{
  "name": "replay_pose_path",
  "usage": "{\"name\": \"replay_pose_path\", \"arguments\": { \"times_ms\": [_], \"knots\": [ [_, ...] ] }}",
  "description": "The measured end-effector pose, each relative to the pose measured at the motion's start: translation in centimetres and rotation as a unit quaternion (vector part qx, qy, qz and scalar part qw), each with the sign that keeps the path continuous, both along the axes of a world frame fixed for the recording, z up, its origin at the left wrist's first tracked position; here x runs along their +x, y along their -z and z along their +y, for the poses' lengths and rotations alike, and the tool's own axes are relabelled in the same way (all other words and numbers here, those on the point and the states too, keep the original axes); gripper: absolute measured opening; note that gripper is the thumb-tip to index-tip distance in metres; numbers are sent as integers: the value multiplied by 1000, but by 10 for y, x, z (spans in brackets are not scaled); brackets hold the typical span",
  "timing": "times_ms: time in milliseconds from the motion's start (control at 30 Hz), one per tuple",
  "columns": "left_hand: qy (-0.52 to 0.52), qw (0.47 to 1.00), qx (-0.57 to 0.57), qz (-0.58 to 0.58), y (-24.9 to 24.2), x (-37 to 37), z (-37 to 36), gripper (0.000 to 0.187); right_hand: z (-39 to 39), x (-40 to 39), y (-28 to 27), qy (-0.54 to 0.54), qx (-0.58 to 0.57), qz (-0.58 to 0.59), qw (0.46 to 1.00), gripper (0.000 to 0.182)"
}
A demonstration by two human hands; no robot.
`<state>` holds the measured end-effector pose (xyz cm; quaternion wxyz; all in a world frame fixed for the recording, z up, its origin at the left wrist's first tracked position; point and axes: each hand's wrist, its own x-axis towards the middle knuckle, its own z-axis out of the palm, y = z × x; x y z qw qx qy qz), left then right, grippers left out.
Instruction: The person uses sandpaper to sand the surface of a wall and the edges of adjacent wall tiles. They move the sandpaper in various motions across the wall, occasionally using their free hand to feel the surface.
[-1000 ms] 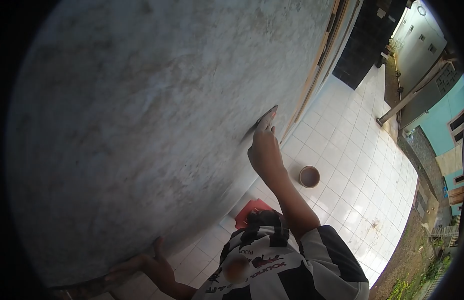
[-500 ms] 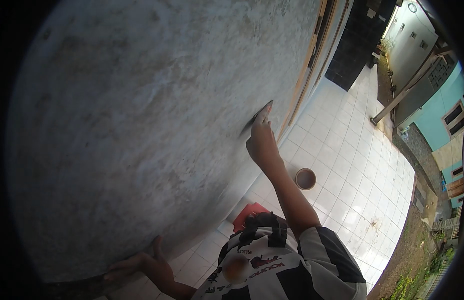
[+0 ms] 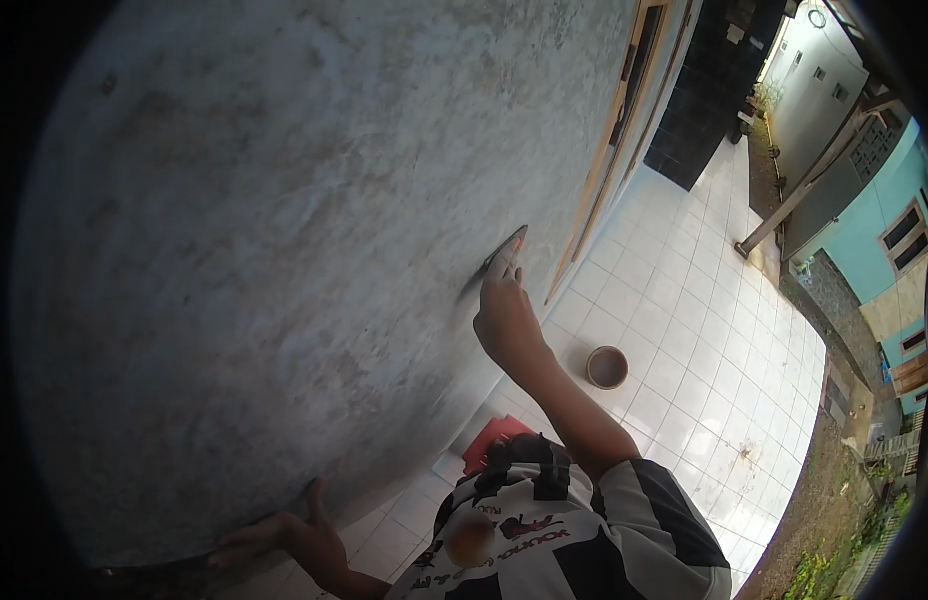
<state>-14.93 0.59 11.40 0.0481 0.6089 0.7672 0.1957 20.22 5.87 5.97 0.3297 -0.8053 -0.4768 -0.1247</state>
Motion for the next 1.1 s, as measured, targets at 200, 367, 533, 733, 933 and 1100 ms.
{"name": "replay_pose_path", "arguments": {
  "times_ms": [200, 367, 533, 733, 933, 1100],
  "knots": [
    [13, 999, -12, -39, -9, 0, -5, 90, 14, 58, 14, -44, -112, 186, 975, 86],
    [23, 997, 9, -76, 3, -2, 0, 91, 0, 8, -3, 1, -22, 13, 1000, 83],
    [-4, 1000, 1, -27, -4, 6, -3, 92, 3, 55, -50, -71, -236, 413, 877, 82],
    [-26, 997, -48, 54, -18, 11, 0, 93, 7, 56, -5, -28, -71, 201, 977, 86],
    [-29, 997, -57, 52, -26, 15, -1, 94, -2, 36, -10, -17, -35, 76, 996, 86],
    [-24, 999, -39, -4, 1, -10, -2, 97, 2, 72, -45, -44, -150, 316, 936, 79]
  ]
}}
